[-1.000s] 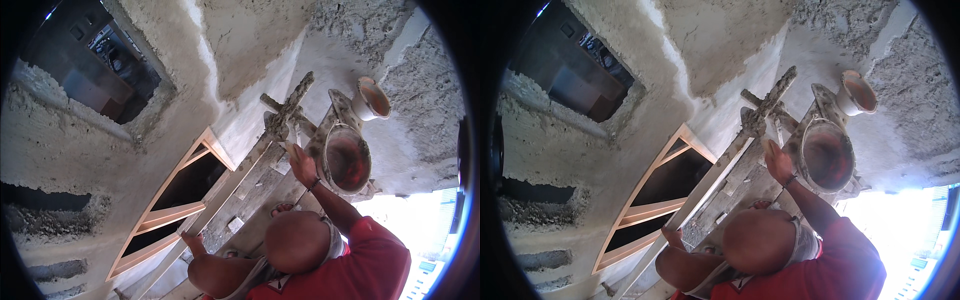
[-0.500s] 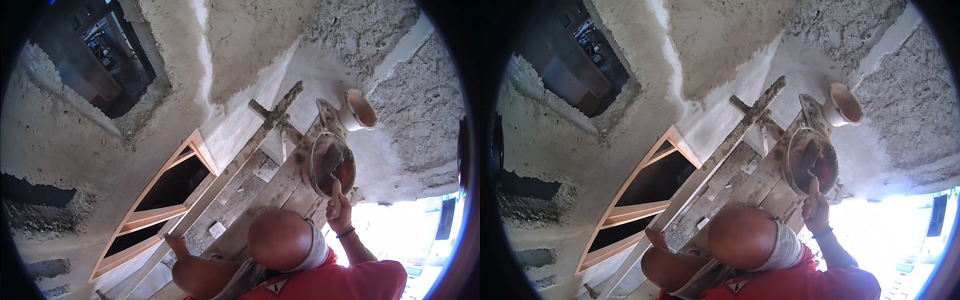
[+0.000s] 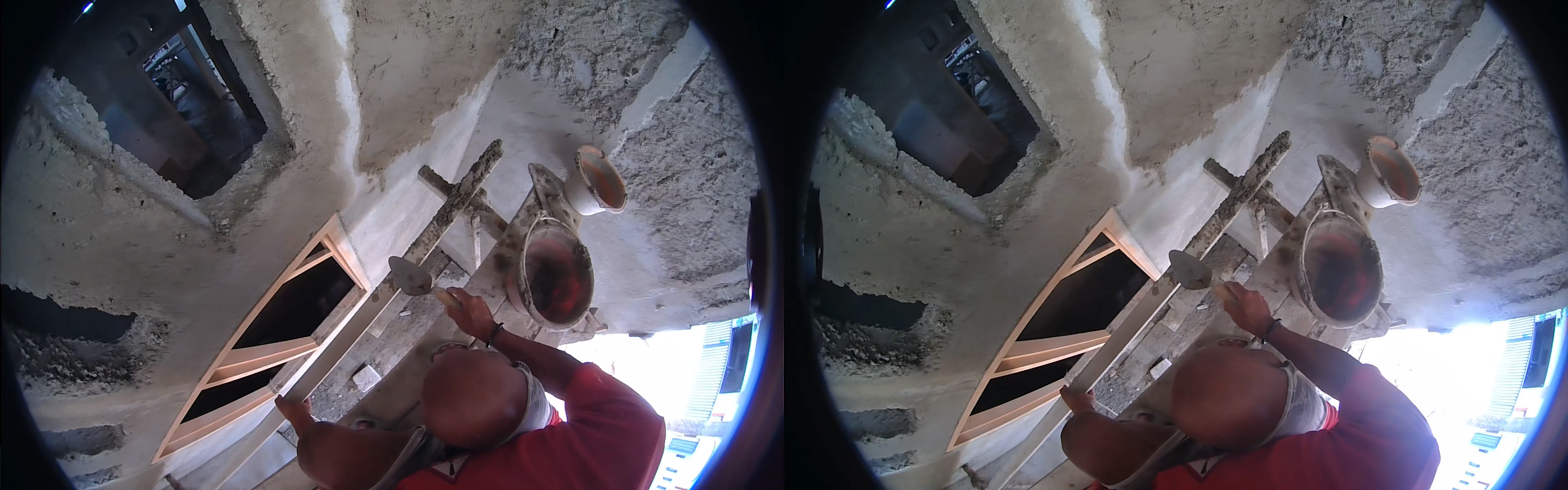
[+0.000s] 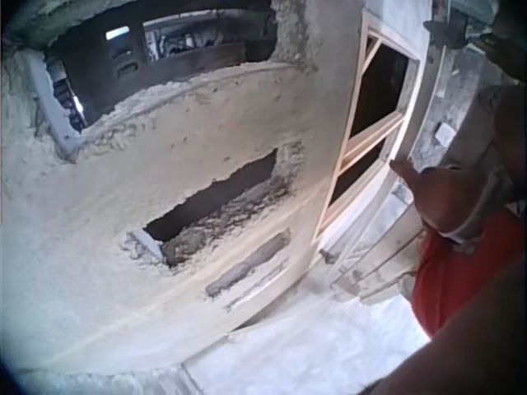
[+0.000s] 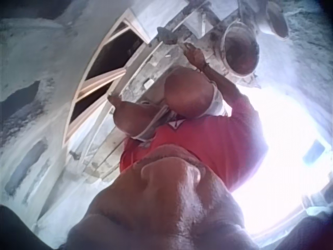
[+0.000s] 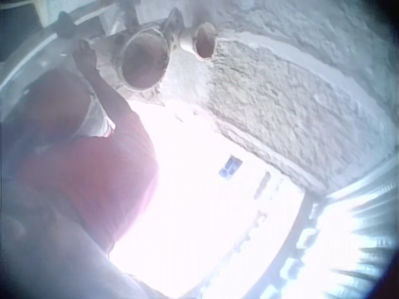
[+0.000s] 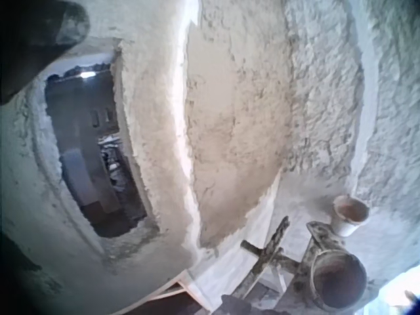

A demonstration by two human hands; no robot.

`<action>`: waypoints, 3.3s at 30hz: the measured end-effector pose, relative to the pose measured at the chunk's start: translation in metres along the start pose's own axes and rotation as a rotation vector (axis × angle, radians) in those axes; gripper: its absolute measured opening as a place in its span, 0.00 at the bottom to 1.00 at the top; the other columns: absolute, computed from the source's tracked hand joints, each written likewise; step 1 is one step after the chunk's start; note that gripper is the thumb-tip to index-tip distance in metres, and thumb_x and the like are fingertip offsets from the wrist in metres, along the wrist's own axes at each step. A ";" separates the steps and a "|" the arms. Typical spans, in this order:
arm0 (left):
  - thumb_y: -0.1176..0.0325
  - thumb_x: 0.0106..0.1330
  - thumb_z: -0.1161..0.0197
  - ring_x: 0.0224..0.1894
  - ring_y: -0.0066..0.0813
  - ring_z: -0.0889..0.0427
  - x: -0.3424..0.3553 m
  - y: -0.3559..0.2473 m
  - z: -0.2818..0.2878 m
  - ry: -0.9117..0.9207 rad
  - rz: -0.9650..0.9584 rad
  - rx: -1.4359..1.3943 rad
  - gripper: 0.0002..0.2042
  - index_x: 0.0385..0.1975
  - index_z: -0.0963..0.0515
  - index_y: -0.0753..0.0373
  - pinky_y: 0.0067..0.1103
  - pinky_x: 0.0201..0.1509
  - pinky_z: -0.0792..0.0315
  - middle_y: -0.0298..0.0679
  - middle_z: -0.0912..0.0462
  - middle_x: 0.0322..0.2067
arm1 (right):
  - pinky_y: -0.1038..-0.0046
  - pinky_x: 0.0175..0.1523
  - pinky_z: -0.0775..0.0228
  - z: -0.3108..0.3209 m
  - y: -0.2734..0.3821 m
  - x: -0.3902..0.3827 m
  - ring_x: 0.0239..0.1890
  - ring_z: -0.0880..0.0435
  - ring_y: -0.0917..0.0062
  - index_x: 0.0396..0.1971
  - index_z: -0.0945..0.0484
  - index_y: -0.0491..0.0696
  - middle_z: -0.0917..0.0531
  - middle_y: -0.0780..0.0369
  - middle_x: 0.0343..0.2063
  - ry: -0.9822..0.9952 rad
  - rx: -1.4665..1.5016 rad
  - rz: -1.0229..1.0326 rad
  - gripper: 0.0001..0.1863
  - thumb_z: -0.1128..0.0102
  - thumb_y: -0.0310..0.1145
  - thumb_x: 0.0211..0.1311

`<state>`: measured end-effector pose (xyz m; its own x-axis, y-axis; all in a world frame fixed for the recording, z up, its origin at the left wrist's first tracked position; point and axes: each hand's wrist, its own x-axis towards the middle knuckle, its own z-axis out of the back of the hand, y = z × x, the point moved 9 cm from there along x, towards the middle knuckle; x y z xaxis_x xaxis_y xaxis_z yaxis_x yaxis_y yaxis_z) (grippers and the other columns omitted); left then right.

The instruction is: The person applies mortar to a wall and smooths it using a trowel and a wooden straightedge while standing on a scaffold. They scoop the mixture from a bucket and spread it along the wall surface and a wooden frame.

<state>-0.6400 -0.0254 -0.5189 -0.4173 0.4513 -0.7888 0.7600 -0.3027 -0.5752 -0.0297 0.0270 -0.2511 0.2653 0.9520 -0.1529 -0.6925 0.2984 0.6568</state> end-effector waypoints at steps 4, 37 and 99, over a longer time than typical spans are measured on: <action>0.45 0.63 0.55 0.55 0.32 0.31 0.000 -0.012 0.022 -0.019 0.048 -0.030 0.23 0.53 0.32 0.51 0.38 0.59 0.40 0.32 0.27 0.53 | 0.54 0.40 0.27 -0.006 -0.005 0.013 0.35 0.20 0.51 0.50 0.28 0.52 0.19 0.47 0.31 -0.111 0.015 0.085 0.22 0.41 0.40 0.55; 0.48 0.57 0.43 0.48 0.35 0.25 -0.010 -0.021 0.034 -0.195 0.011 -0.093 0.21 0.44 0.26 0.54 0.36 0.47 0.29 0.34 0.23 0.45 | 0.57 0.40 0.26 0.035 -0.077 0.103 0.33 0.18 0.56 0.52 0.29 0.52 0.17 0.51 0.29 -0.496 -0.173 -0.215 0.24 0.42 0.37 0.54; 0.43 0.60 0.49 0.53 0.39 0.29 -0.014 -0.013 0.021 -0.087 -0.045 -0.048 0.25 0.53 0.32 0.52 0.37 0.50 0.30 0.37 0.30 0.54 | 0.58 0.48 0.28 0.060 -0.100 0.141 0.43 0.20 0.53 0.50 0.27 0.50 0.19 0.48 0.37 -0.565 -0.069 -0.337 0.23 0.41 0.37 0.51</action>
<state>-0.6548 -0.0453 -0.5054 -0.4919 0.3884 -0.7792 0.7612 -0.2425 -0.6014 0.1170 0.1269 -0.2943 0.7734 0.6287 0.0814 -0.5464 0.5958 0.5886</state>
